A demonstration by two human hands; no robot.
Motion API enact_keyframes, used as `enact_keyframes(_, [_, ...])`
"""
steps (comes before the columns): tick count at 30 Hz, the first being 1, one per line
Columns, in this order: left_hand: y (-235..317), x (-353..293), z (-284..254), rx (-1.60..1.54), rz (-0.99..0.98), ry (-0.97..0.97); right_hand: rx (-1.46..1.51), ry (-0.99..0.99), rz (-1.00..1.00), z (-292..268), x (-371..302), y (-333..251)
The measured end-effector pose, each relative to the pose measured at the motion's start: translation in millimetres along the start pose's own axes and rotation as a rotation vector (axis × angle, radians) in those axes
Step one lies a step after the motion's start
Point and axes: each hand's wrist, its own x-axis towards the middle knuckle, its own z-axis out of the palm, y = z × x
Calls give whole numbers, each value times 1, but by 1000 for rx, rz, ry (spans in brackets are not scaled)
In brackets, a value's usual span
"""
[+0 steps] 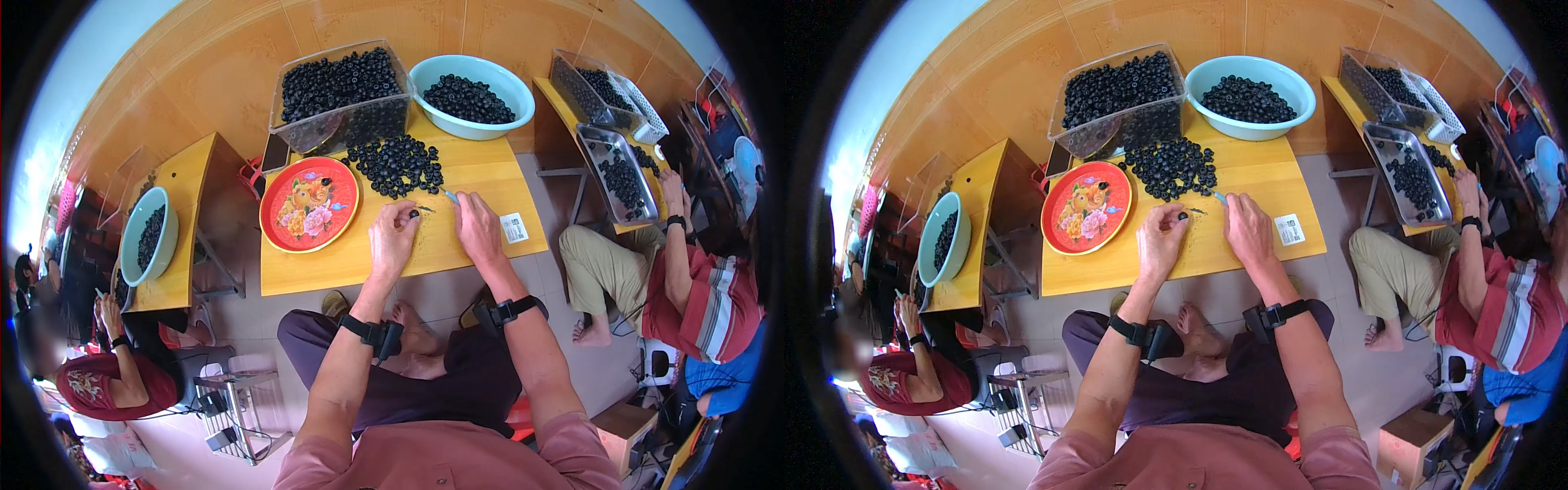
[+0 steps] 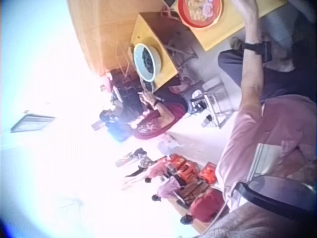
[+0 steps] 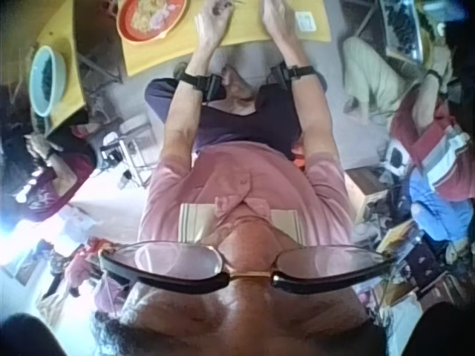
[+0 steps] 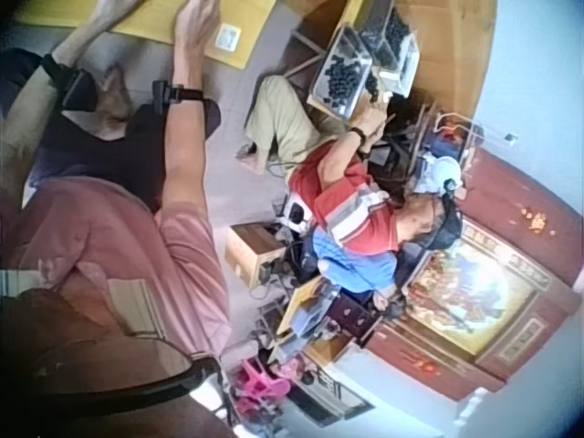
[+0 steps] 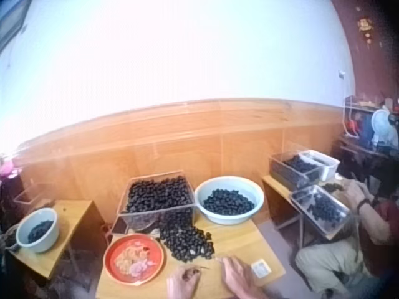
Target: Manually sort and inspect small black rubber or plastic components at a workstation.
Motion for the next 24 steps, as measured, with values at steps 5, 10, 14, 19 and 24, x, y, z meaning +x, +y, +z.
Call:
enact_keyframes(5, [-4, 3, 1, -43, -29, -12, 66, -3, -124, 1, -5, -14])
enact_keyframes(10, [-6, 3, 2, -17, -47, -12, 63, -16, -179, -1, -5, -18])
enact_keyframes(14, [-5, 3, 2, -59, -56, -15, 103, -41, -214, 1, -6, -16])
enact_keyframes(19, [-2, 3, 1, -68, -76, -33, 100, -101, -214, -1, -7, -17])
enact_keyframes(24, [1, 2, -1, -111, -150, -50, 108, -81, -225, 1, -9, -16])
